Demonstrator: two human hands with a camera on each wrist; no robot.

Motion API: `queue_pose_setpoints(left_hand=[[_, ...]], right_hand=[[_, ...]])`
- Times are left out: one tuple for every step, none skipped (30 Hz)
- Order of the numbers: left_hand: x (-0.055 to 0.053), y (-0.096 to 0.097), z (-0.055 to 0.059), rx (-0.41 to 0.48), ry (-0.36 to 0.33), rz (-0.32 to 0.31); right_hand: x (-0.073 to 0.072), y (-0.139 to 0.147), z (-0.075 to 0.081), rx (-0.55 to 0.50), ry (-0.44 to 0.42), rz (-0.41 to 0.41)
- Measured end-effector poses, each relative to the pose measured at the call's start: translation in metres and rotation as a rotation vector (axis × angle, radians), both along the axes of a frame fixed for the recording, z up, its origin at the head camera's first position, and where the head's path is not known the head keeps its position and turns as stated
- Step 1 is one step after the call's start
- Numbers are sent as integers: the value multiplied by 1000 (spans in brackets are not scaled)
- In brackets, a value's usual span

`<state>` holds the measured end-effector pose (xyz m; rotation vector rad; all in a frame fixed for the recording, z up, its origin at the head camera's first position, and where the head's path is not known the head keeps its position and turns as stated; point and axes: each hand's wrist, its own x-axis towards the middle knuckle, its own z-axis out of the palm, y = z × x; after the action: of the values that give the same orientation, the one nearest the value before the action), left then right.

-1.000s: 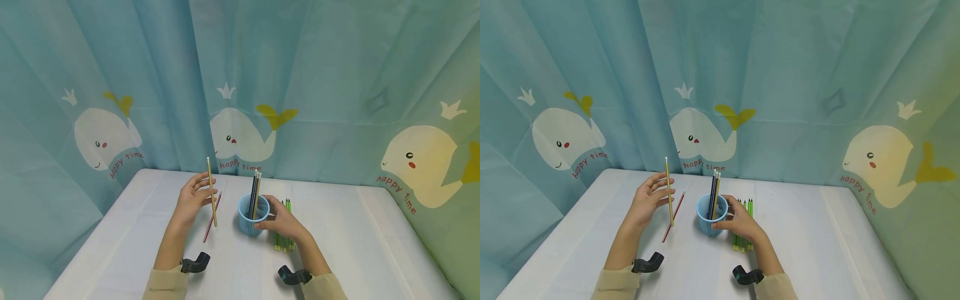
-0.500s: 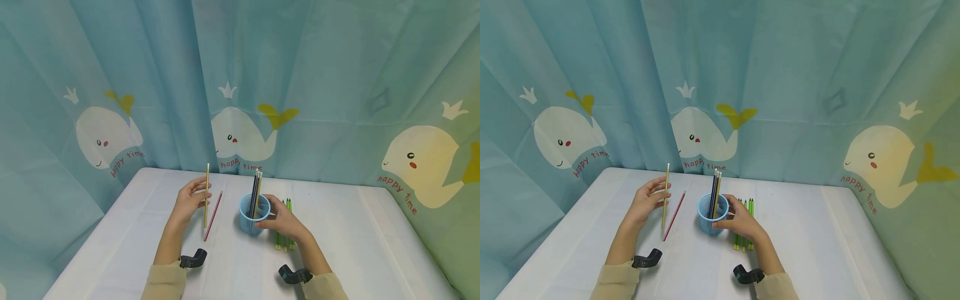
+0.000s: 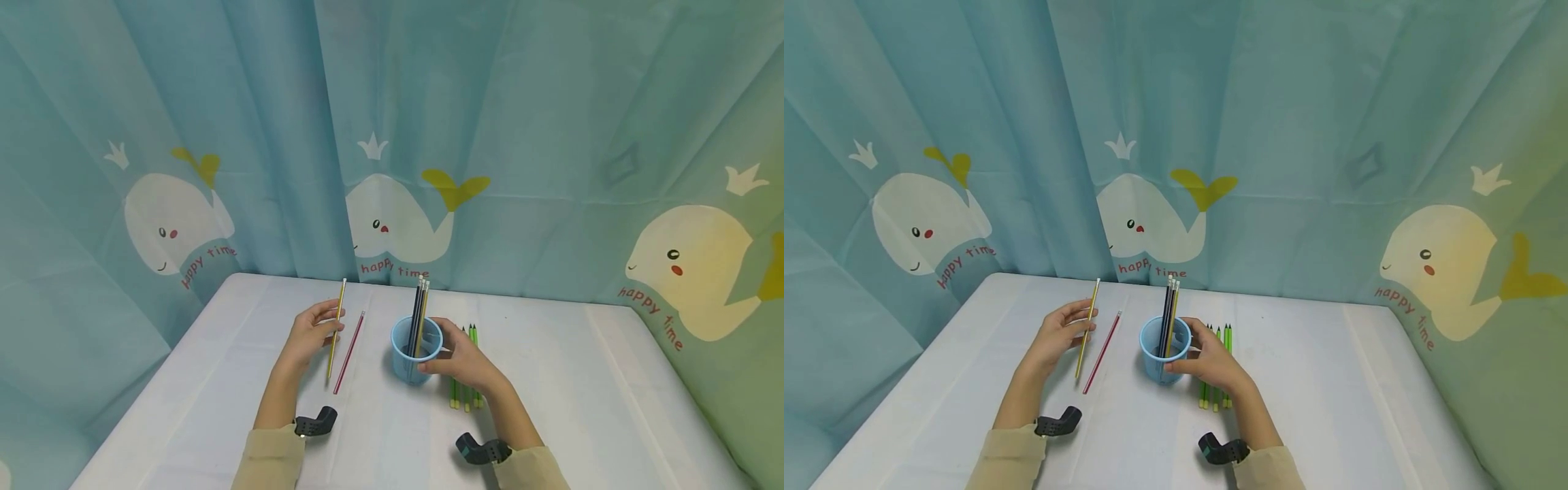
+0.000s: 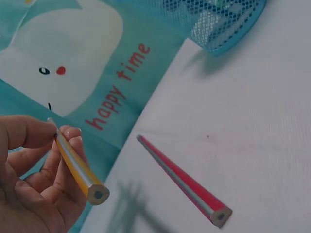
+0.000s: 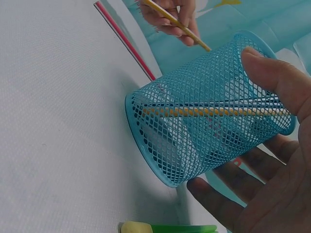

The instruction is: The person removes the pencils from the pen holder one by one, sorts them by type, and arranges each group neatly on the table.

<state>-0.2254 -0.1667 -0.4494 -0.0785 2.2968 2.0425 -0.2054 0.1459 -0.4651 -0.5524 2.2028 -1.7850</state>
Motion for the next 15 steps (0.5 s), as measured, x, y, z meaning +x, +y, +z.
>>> queue_pose_setpoints(left_hand=[[0,0,-1,-4,-4,-1],[-1,-1,-2,-12,-6,0],[-1,-1,-3,-17,-9,1],[-1,-1,-4,-22,-10,3],[-1,-1,-5,-27,-11,4],[-1,-2,-6,-31,-13,8],[-1,-2,-7,-34,-14,9],[-1,-2,-8,-36,-13,12],[-1,-3,-9,-40,-9,10],[-1,-3,-10,-44,-8,13],[-1,-4,-12,-52,-5,13],[-1,-4,-13,-60,-3,15],[-1,-4,-14,-70,0,15],[-1,-4,-15,-83,4,14],[-1,-4,-16,-96,8,13]], right_hand=[[0,0,0,1,-1,-2],[0,0,0,2,-1,-1],[0,0,0,3,-1,-1],[0,0,0,5,0,-1],[0,0,-1,6,-5,-4],[0,0,-1,6,-4,-4],[0,0,-1,7,-1,-1],[0,0,-1,7,0,0],[0,0,-1,9,-2,-2],[0,0,-1,9,-2,-4],[0,0,-1,11,-3,-7],[0,0,-1,12,-4,-7],[0,0,-1,13,-2,-5],[0,-1,0,13,-7,-8],[0,-1,0,12,-6,-7]])
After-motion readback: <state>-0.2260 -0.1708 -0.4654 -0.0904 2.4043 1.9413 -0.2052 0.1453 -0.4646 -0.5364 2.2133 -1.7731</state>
